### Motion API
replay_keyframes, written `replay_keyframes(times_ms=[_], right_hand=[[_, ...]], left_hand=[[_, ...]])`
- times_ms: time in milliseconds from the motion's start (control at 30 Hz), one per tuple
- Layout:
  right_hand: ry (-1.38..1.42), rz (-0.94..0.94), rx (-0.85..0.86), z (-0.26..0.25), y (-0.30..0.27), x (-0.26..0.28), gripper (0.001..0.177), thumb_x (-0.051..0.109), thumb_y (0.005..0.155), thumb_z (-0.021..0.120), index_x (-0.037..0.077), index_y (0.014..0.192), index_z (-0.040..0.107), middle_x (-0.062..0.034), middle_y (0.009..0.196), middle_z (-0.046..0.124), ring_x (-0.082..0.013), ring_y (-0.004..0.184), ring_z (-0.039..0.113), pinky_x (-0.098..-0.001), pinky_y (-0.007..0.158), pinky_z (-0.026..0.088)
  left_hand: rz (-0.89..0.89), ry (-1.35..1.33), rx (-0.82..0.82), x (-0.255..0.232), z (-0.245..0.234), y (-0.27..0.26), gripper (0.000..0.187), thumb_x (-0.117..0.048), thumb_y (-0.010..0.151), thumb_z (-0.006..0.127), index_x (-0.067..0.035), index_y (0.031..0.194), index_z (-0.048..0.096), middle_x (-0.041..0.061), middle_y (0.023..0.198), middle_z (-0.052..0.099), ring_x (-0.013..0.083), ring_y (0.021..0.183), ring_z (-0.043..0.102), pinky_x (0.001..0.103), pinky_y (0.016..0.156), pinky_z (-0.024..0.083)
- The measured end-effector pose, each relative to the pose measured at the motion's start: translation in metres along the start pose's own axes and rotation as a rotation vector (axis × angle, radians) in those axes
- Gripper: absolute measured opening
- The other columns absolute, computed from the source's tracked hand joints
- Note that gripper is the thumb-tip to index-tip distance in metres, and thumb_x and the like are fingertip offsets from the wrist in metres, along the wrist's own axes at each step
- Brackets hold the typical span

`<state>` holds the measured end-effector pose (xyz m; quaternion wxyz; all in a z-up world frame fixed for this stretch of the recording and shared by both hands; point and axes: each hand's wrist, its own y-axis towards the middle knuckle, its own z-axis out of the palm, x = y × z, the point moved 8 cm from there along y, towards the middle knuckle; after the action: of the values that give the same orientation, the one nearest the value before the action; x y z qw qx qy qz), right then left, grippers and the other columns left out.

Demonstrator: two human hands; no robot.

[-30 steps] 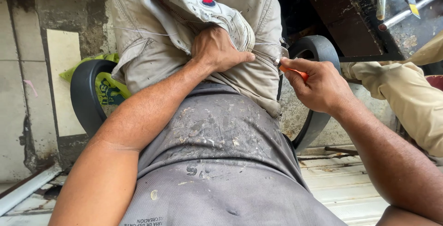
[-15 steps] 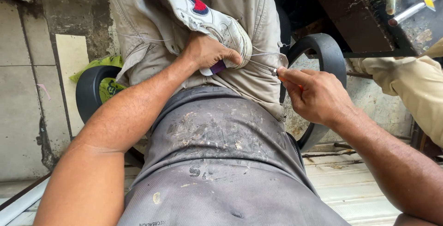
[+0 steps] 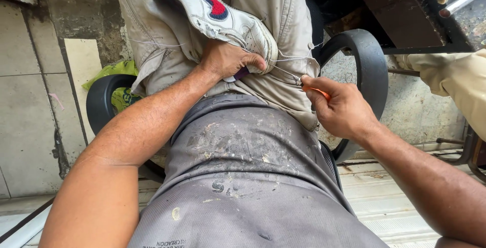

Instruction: Hand-stitching the upper of a white sneaker using a needle and thread

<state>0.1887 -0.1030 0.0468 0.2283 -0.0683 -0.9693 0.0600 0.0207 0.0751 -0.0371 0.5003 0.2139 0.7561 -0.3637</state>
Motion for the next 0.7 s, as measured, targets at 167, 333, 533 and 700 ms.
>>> replay_keyframes(times_ms=[167,333,533,700], right_hand=[[0.039,-0.051,-0.007,0.000,0.001,0.005,0.013,0.022,0.096,0.067,0.025,0.105,0.075,-0.0126,0.078,0.069,-0.0427,0.069,0.070,-0.0554,0.057,0.054],[0.063,-0.020,0.001,0.011,0.000,-0.009,0.022,0.020,0.096,0.068,0.027,0.114,0.077,-0.0139,0.082,0.071,-0.0422,0.072,0.071,-0.0561,0.060,0.055],[0.198,-0.021,0.023,0.013,0.004,-0.010,0.018,0.019,0.097,0.068,0.021,0.111,0.078,-0.0180,0.080,0.072,-0.0436,0.072,0.071,-0.0545,0.060,0.053],[0.400,0.077,0.065,0.015,0.003,-0.016,0.020,0.014,0.098,0.063,0.016,0.113,0.076,-0.0095,0.064,0.065,-0.0270,0.059,0.062,-0.0429,0.056,0.050]], left_hand=[[-0.005,0.013,-0.007,0.000,0.000,0.003,0.056,-0.049,0.064,0.100,-0.009,0.068,0.062,0.012,0.063,0.065,0.0155,0.060,0.061,0.028,0.071,0.054],[-0.013,0.017,-0.012,0.003,0.000,0.003,0.056,-0.050,0.064,0.100,-0.009,0.068,0.061,0.012,0.063,0.064,0.0155,0.060,0.061,0.028,0.071,0.054],[-0.017,0.026,-0.014,0.004,0.000,0.004,0.056,-0.050,0.064,0.100,-0.009,0.068,0.061,0.012,0.062,0.064,0.0154,0.059,0.061,0.028,0.071,0.054],[-0.018,0.038,-0.016,0.004,0.000,0.006,0.056,-0.050,0.064,0.100,-0.010,0.067,0.061,0.012,0.062,0.064,0.0153,0.059,0.061,0.028,0.070,0.054]])
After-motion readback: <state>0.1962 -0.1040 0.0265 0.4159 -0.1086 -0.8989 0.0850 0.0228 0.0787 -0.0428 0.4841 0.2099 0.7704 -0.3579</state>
